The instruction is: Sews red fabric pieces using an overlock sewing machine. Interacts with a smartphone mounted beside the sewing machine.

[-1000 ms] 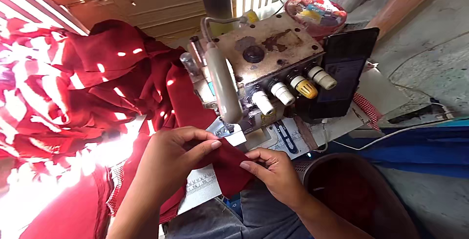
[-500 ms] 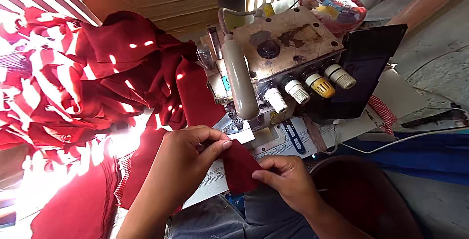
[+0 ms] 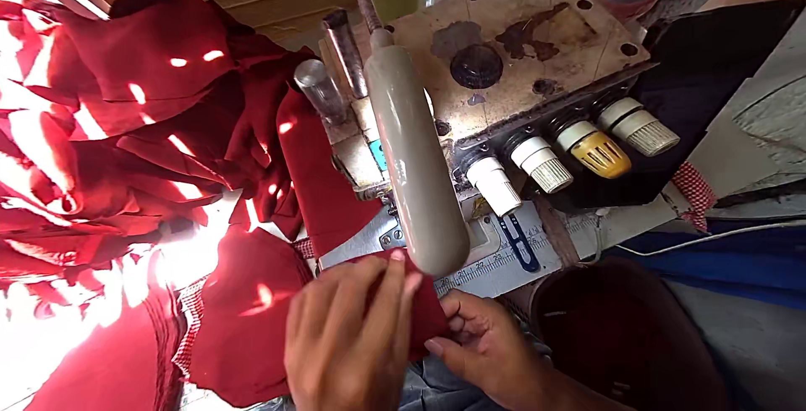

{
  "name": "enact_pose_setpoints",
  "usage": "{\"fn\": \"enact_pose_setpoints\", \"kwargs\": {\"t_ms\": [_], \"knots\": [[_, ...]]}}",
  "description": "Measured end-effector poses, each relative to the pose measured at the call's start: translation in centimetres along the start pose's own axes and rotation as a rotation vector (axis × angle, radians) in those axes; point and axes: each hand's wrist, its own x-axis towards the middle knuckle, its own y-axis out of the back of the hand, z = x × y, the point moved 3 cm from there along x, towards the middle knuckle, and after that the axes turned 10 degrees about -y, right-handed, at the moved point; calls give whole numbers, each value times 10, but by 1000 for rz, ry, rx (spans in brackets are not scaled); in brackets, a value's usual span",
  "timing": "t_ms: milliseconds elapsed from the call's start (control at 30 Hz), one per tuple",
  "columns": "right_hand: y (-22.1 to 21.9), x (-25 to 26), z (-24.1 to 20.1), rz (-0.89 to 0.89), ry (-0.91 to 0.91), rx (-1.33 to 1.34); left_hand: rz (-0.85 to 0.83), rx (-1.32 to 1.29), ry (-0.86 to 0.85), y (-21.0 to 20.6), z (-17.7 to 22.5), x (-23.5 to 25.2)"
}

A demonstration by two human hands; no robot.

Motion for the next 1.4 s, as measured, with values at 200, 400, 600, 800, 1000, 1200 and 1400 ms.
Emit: {"fn": "enact_pose_setpoints", "kwargs": {"t_ms": [200, 400, 600, 800, 1000, 1200, 1400], "knots": [[2, 6, -18, 16, 4, 27, 42, -86, 18, -22, -8, -6], [4, 14, -21, 76, 12, -57, 61, -74, 5, -26, -17, 1], [1, 9, -20, 98, -7, -38, 91, -34, -18, -31, -16, -1], [-1, 16, -14, 161, -30, -29, 52, -104, -51, -21, -24, -8], [-3, 8, -8, 262, 23, -146, 124, -120, -26, 2, -14, -29], [-3, 2, -23, 197, 103, -183, 195, -178, 0, 6, -5, -21], [-1, 3, -11, 119, 10, -31, 125, -229, -63, -8, 0, -12]]}}
